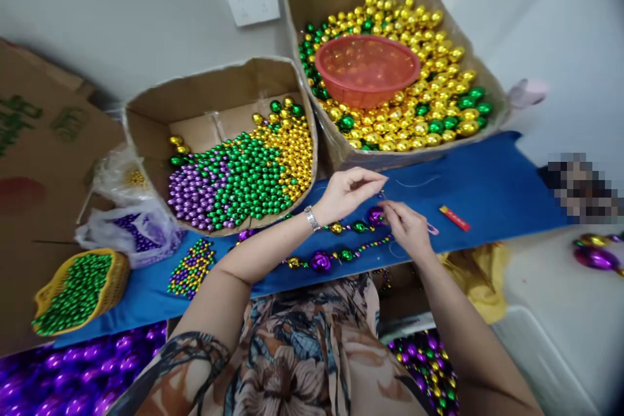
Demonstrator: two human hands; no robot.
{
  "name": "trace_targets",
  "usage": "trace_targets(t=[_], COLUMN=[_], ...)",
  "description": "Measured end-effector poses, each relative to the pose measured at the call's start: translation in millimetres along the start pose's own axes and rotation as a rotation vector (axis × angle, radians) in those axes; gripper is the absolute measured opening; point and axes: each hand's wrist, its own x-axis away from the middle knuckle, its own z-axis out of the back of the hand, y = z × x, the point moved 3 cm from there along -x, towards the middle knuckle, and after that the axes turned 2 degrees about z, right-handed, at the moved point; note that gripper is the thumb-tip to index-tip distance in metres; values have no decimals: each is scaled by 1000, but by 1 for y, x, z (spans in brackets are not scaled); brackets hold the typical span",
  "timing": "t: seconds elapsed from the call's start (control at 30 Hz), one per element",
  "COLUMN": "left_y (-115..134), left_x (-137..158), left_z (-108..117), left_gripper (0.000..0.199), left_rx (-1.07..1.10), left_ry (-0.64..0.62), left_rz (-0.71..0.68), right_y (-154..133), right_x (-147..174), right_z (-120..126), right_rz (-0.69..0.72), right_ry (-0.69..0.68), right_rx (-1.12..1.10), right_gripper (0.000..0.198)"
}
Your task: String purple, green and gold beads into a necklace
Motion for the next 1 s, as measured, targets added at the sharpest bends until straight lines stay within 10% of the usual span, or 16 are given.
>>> trace_targets(t=[0.37, 0.73, 1.0], left_y=[-49, -73, -71], left_x=[-17, -46, -84], left_z=[181, 175, 209], left_gripper=[22, 32, 34], left_rx=[-809, -1305, -1221], left_ry=[430, 136, 304], left_rz=[171, 280, 303], right_y=[-8, -16, -16], right_x=[1, 1, 1], right_z=[15, 15, 16], right_rz=[-153, -121, -83], right_ry=[70, 57, 73], right_rx=[-17, 71, 74], right_gripper=[34, 33, 31])
